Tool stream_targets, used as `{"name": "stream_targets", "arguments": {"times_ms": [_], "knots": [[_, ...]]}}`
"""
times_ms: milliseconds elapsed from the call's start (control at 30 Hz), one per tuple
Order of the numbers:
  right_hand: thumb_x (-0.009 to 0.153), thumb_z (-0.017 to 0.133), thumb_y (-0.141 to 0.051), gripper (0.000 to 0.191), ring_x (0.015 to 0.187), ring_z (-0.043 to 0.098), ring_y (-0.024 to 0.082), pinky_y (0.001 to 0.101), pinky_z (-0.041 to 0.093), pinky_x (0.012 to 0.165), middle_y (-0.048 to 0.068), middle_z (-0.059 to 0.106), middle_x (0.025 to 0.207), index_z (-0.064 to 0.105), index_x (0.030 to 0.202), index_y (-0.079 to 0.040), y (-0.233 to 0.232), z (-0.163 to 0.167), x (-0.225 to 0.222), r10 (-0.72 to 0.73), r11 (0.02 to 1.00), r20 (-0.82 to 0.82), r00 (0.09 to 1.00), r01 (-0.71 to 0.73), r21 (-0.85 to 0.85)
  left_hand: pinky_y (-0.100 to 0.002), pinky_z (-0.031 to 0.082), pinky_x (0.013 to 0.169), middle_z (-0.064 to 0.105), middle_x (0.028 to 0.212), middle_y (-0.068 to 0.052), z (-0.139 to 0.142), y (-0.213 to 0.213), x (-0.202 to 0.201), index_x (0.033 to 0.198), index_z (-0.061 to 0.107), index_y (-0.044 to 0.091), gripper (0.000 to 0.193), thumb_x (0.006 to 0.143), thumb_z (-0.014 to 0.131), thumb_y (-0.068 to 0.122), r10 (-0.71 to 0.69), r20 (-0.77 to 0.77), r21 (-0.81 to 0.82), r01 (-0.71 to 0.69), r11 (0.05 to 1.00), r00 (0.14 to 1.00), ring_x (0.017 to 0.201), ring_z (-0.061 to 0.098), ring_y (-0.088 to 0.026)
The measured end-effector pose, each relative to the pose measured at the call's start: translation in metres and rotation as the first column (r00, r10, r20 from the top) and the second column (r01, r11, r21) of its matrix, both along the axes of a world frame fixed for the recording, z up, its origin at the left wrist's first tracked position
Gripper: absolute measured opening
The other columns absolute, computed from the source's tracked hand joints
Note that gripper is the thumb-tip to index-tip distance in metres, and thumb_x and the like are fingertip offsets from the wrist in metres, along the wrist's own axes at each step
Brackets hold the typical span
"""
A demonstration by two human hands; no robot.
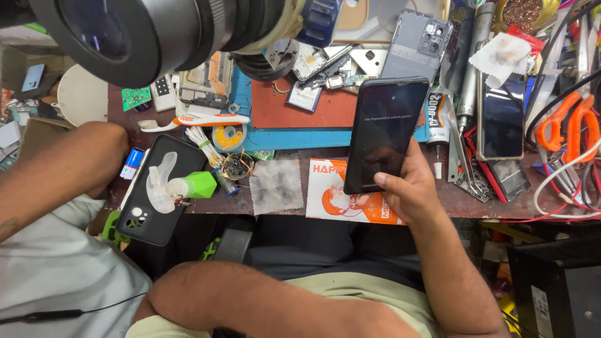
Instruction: The person reassembles a smartphone by connecting internal ribbon cables, seating the motherboard, and closing the case. They then test the device by unlocking the screen, navigating the interface, and placing a test call.
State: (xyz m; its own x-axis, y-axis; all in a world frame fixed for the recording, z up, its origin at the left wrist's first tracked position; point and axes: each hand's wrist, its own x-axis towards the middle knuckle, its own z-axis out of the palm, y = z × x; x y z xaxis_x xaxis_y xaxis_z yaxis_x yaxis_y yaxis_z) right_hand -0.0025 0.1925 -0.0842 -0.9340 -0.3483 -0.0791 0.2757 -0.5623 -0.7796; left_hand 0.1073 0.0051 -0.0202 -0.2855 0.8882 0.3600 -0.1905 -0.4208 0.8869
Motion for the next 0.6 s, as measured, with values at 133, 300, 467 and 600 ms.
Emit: {"name": "stream_targets", "arguments": {"times_ms": [133, 300, 467, 600], "knots": [[0.089, 0.061, 0.01, 0.079, 0.116, 0.066, 0.037, 0.0531, 0.066, 0.075, 0.021, 0.055, 0.135, 0.025, 0.157, -0.007, -0.006, 0.006, 0.0, -0.027, 0.998, -0.015, 1.0, 0.028, 0.048, -0.032, 0.052, 0.086, 0.061, 0.106, -0.013, 0.029, -0.01, -0.056, 0.114, 0.056, 0.002, 0.017, 0.108, 0.054, 0.018, 0.637, -0.298, 0.263, -0.58, 0.771, 0.711, 0.096, 0.064, -0.025], [0.09, 0.063, 0.007, 0.085, 0.117, 0.066, 0.044, 0.054, 0.066, 0.08, 0.024, 0.054, 0.141, 0.02, 0.161, -0.01, -0.01, 0.014, -0.001, -0.007, 0.999, -0.041, 0.999, 0.005, -0.034, -0.036, 0.042, 0.1, 0.056, 0.122, -0.014, 0.021, 0.002, -0.117, 0.134, 0.047, 0.0, 0.043, 0.116, 0.052, 0.039, 0.969, 0.119, -0.091, -0.969, 0.229, 0.218, 0.107, 0.052, -0.02], [0.088, 0.061, 0.009, 0.086, 0.118, 0.065, 0.045, 0.0546, 0.066, 0.08, 0.023, 0.052, 0.142, 0.02, 0.161, -0.01, -0.011, 0.019, -0.003, 0.0, 0.999, -0.038, 0.999, -0.001, -0.039, -0.038, 0.033, 0.123, 0.048, 0.151, -0.018, -0.023, -0.003, -0.137, 0.157, 0.03, 0.001, 0.07, 0.117, 0.035, 0.058, 0.96, 0.06, -0.015, -0.961, 0.276, 0.275, 0.137, 0.048, -0.023], [0.086, 0.06, 0.01, 0.087, 0.12, 0.064, 0.043, 0.0543, 0.065, 0.079, 0.023, 0.051, 0.142, 0.021, 0.161, -0.009, -0.013, 0.021, -0.005, 0.004, 1.0, -0.039, 0.999, -0.005, -0.007, -0.042, 0.034, 0.128, 0.05, 0.15, -0.021, -0.038, -0.002, -0.147, 0.155, 0.031, -0.001, 0.072, 0.115, 0.034, 0.059, 0.951, 0.06, 0.003, -0.953, 0.302, 0.302, 0.141, 0.051, -0.027]]}}
